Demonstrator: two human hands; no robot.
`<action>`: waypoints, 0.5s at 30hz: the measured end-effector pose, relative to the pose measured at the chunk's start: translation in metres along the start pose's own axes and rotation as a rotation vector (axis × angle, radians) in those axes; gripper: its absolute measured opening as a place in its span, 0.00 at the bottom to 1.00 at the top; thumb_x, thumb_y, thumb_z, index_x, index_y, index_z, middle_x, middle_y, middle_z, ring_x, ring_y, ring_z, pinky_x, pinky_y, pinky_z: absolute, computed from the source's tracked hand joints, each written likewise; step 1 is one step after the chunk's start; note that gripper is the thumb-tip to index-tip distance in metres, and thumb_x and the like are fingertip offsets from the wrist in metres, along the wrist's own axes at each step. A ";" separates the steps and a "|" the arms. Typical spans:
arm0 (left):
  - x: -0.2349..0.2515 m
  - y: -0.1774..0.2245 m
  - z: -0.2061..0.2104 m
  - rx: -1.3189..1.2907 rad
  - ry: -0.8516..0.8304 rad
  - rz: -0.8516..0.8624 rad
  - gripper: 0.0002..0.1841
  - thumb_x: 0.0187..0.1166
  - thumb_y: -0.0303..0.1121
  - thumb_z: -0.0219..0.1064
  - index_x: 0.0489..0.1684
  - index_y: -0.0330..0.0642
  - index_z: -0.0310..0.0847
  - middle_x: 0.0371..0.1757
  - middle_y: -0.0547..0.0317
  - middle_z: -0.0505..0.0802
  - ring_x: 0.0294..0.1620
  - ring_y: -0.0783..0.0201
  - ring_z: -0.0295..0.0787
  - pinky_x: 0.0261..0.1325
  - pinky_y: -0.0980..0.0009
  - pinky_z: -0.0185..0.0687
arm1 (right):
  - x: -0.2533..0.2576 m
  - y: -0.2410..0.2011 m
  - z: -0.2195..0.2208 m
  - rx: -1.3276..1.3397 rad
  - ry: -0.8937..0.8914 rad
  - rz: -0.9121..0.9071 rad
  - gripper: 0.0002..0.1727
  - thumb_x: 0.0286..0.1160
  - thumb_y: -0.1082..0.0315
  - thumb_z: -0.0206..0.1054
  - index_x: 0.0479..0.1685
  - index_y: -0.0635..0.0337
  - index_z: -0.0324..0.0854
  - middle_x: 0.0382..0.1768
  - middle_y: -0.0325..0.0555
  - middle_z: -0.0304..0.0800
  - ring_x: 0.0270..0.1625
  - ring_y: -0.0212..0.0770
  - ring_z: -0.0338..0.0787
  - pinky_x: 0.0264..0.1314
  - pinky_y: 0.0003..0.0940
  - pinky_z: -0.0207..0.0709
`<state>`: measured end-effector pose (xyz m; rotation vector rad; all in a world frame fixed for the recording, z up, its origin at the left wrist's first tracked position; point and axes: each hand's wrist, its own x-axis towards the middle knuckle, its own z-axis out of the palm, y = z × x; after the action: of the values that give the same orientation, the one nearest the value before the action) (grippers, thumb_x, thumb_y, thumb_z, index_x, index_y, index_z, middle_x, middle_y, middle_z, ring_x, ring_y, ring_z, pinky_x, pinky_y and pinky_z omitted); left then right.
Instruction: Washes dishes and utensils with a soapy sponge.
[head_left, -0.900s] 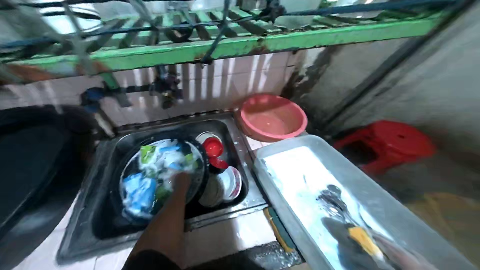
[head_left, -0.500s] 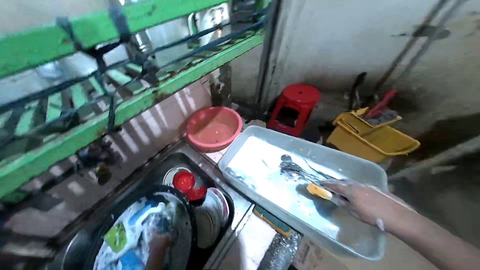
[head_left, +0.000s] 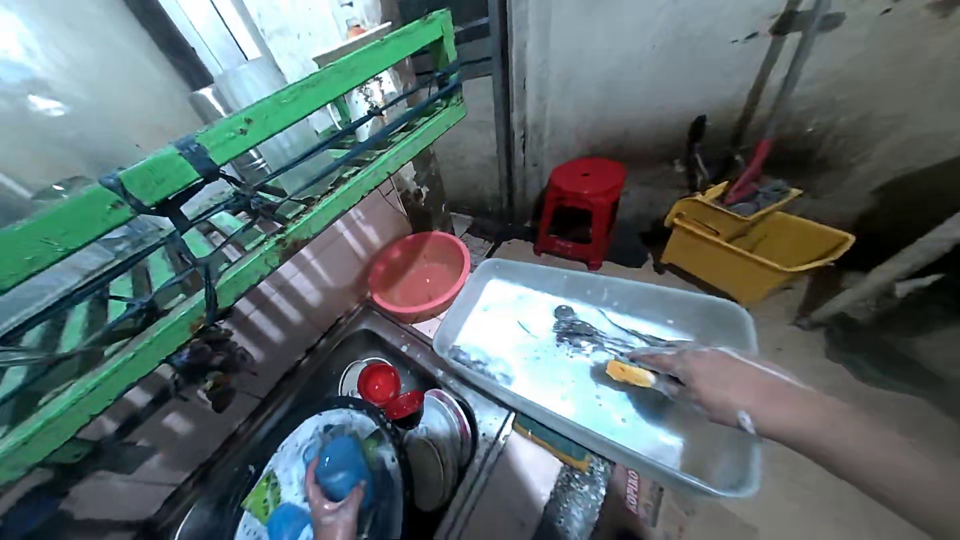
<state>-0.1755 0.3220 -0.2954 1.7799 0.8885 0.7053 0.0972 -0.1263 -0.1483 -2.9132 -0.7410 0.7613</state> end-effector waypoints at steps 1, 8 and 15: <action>0.001 0.020 0.003 -0.004 -0.039 0.016 0.60 0.47 0.16 0.81 0.92 0.35 0.47 0.85 0.26 0.67 0.80 0.41 0.72 0.77 0.50 0.75 | 0.001 0.001 0.000 -0.003 0.002 -0.005 0.25 0.86 0.61 0.61 0.82 0.46 0.77 0.73 0.53 0.84 0.77 0.60 0.80 0.78 0.64 0.70; 0.025 0.152 0.061 -0.214 -0.702 0.075 0.60 0.46 0.38 0.83 0.88 0.32 0.48 0.75 0.44 0.80 0.68 0.63 0.86 0.64 0.65 0.87 | 0.000 0.002 0.000 0.000 0.016 -0.028 0.25 0.86 0.60 0.61 0.81 0.46 0.78 0.75 0.52 0.83 0.80 0.59 0.78 0.81 0.63 0.68; 0.024 0.205 0.116 -0.529 -1.018 -0.351 0.44 0.61 0.49 0.75 0.80 0.41 0.63 0.52 0.51 0.93 0.47 0.59 0.94 0.48 0.61 0.93 | -0.001 0.006 0.003 0.044 0.052 -0.022 0.24 0.84 0.59 0.61 0.79 0.43 0.79 0.72 0.51 0.86 0.77 0.59 0.80 0.78 0.64 0.70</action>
<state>-0.0195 0.2322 -0.1422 1.1990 0.2456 -0.2167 0.0974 -0.1324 -0.1512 -2.8685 -0.7406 0.6887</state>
